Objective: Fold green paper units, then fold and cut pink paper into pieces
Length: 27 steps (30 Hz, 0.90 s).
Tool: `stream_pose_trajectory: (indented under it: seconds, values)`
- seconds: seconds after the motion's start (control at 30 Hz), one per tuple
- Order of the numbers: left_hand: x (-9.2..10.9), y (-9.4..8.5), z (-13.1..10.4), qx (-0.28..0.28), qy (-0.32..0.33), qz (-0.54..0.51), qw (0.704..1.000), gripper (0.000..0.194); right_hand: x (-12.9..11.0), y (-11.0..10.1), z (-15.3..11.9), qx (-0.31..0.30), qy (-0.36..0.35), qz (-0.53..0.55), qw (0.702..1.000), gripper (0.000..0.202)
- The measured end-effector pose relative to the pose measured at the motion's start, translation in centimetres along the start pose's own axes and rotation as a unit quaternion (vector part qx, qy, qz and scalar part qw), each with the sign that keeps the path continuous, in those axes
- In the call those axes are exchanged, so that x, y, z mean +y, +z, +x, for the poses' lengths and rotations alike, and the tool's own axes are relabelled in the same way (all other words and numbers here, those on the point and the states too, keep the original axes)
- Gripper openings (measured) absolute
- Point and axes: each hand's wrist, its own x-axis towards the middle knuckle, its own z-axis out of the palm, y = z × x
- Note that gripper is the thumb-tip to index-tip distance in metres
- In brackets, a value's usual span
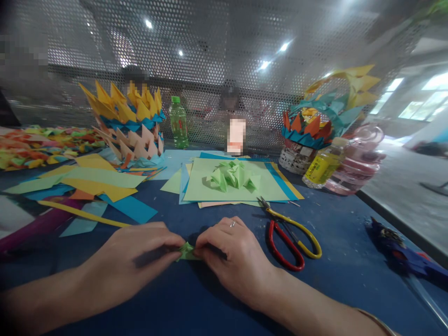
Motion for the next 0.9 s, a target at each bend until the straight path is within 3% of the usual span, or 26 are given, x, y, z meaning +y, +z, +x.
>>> stream_pose_trajectory:
  seconds: [0.3,0.53,0.77,0.9]
  values:
    - [0.03,0.26,-0.1,0.005,-0.001,-0.006,1.0,0.014,0.18,0.17,-0.2,-0.002,0.013,0.009,1.0,0.01]
    - [0.4,0.08,0.41,-0.033,-0.113,-0.053,0.992,0.007,0.07,0.14,-0.19,-0.01,0.031,0.017,0.999,0.006]
    - [0.83,-0.23,0.69,-0.085,-0.174,-0.104,0.976,0.008,-0.27,0.31,-0.06,-0.049,0.164,0.107,0.979,0.004]
    - [0.63,-0.09,0.52,-0.098,-0.161,-0.11,0.976,0.007,-0.44,0.41,0.02,-0.07,0.186,0.118,0.973,0.003]
